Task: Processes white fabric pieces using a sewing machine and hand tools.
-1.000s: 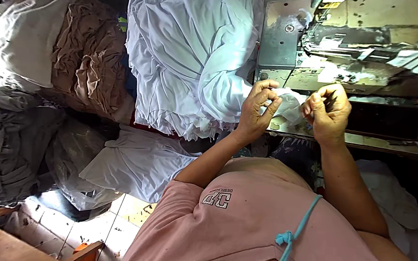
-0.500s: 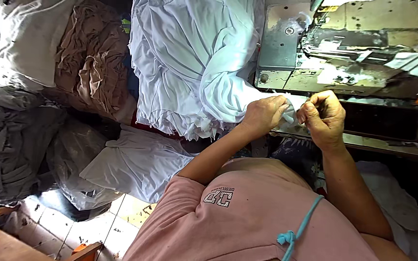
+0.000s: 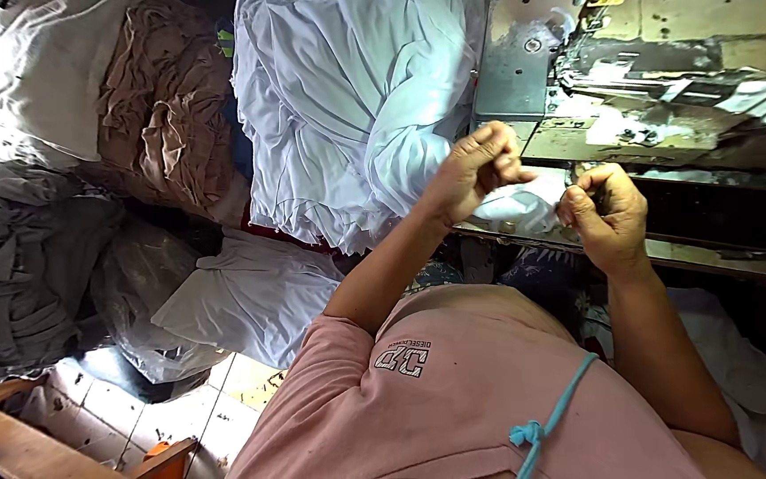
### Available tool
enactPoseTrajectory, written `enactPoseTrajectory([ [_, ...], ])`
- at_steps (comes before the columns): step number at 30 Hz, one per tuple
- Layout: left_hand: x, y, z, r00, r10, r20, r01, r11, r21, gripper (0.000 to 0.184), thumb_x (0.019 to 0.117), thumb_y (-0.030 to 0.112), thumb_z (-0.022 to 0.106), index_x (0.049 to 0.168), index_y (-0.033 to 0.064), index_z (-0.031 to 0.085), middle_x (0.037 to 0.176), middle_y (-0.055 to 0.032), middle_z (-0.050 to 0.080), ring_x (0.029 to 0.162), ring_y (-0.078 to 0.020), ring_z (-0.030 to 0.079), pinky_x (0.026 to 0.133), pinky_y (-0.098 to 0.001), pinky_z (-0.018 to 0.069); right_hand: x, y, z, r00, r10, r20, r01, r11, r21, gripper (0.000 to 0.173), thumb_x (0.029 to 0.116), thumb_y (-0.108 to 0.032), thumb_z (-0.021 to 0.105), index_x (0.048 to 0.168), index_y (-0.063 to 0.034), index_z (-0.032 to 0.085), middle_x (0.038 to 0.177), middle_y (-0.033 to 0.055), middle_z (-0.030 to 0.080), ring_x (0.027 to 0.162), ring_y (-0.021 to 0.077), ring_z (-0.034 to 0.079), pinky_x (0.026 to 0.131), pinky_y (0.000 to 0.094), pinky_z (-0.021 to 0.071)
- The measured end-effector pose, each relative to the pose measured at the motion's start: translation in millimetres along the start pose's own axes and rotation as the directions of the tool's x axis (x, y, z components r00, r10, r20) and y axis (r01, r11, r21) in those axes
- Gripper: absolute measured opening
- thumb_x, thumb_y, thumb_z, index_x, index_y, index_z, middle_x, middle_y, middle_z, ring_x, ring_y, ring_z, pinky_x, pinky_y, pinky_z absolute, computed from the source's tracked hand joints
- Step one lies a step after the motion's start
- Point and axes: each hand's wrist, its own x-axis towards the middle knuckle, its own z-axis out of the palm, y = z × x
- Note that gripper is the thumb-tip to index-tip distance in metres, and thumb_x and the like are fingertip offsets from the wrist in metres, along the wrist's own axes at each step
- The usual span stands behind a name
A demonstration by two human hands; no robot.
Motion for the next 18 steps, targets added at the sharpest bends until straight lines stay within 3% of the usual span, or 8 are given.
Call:
enactPoseTrajectory([
  [2, 2, 11, -22, 0.992, 0.046, -0.116, -0.043, 0.999, 0.034, 0.037, 0.1107, 0.016, 0.027, 0.086, 0.019, 0.054, 0.068, 0.0092, 0.053, 0.061, -0.0031, 0.053, 0.064, -0.0215, 0.0508, -6, 2, -17, 0.999, 0.039, 0.002, -0.038, 0.997, -0.069, 0.011, 0.1058, -0.019, 0.05, 0.104, -0.0084, 0.051, 0.076, -0.0068, 0.054, 0.063, -0.0011, 0.054, 0.061, 0.0182, 0.0501],
  [4, -3, 28, -49, 0.959, 0.141, -0.245, -0.129, 0.99, 0.063, 0.037, 0.1111, 0.018, 0.028, 0.086, 0.0187, 0.055, 0.069, 0.0091, 0.054, 0.059, -0.0015, 0.051, 0.059, -0.0176, 0.0461, -14, 4, -39, 0.997, 0.065, -0.033, -0.069, 0.984, -0.162, 0.018, 0.1058, -0.021, 0.05, 0.106, -0.0039, 0.053, 0.079, -0.0032, 0.054, 0.065, 0.0015, 0.055, 0.063, 0.0221, 0.0516],
  [6, -15, 49, -74, 0.912, 0.244, -0.33, -0.219, 0.969, 0.111, 0.038, 0.112, 0.021, 0.026, 0.088, 0.0186, 0.056, 0.07, 0.0091, 0.054, 0.058, -0.0015, 0.05, 0.057, -0.0171, 0.0452, -23, 5, -61, 0.991, 0.103, -0.083, -0.12, 0.965, -0.234, 0.02, 0.1062, -0.024, 0.05, 0.107, -0.0044, 0.052, 0.081, -0.0035, 0.054, 0.067, 0.0017, 0.056, 0.066, 0.0243, 0.0532],
  [10, -55, 100, -124, 0.802, 0.46, -0.38, -0.408, 0.888, 0.214, 0.047, 0.112, 0.022, 0.019, 0.087, 0.0194, 0.059, 0.069, 0.0098, 0.057, 0.059, -0.0018, 0.051, 0.058, -0.0183, 0.0449, -40, 3, -93, 0.974, 0.125, -0.191, -0.195, 0.887, -0.418, 0.031, 0.1068, -0.026, 0.048, 0.109, 0.0054, 0.051, 0.083, 0.0069, 0.053, 0.068, 0.0087, 0.056, 0.069, 0.0301, 0.0527],
  [13, -85, 123, -137, 0.717, 0.555, -0.422, -0.503, 0.831, 0.237, 0.045, 0.1121, 0.019, 0.02, 0.087, 0.0167, 0.057, 0.069, 0.0063, 0.057, 0.058, -0.0049, 0.052, 0.057, -0.02, 0.0466, -49, -7, -97, 0.974, 0.128, -0.185, -0.206, 0.836, -0.509, 0.036, 0.1075, -0.028, 0.046, 0.108, 0.0078, 0.051, 0.082, 0.0108, 0.053, 0.067, 0.0126, 0.056, 0.068, 0.0319, 0.052],
  [15, -97, 123, -136, 0.733, 0.572, -0.368, -0.484, 0.819, 0.309, 0.042, 0.112, 0.018, 0.025, 0.086, 0.0168, 0.058, 0.069, 0.0062, 0.057, 0.058, -0.005, 0.052, 0.056, -0.02, 0.0466, -50, -12, -93, 0.981, 0.12, -0.15, -0.185, 0.805, -0.563, 0.037, 0.1083, -0.025, 0.046, 0.107, 0.0115, 0.053, 0.081, 0.021, 0.056, 0.068, 0.0252, 0.058, 0.066, 0.0415, 0.0505],
  [18, -110, 109, -123, 0.907, 0.374, -0.195, -0.227, 0.822, 0.522, 0.032, 0.1076, 0.023, 0.042, 0.085, 0.0252, 0.064, 0.071, 0.0144, 0.06, 0.056, 0.0045, 0.049, 0.051, -0.0129, 0.0404, -48, -8, -98, 0.967, 0.191, -0.167, -0.253, 0.774, -0.581, 0.038, 0.1086, -0.028, 0.045, 0.109, 0.0101, 0.052, 0.084, 0.0228, 0.055, 0.071, 0.0285, 0.057, 0.069, 0.0454, 0.0496],
])
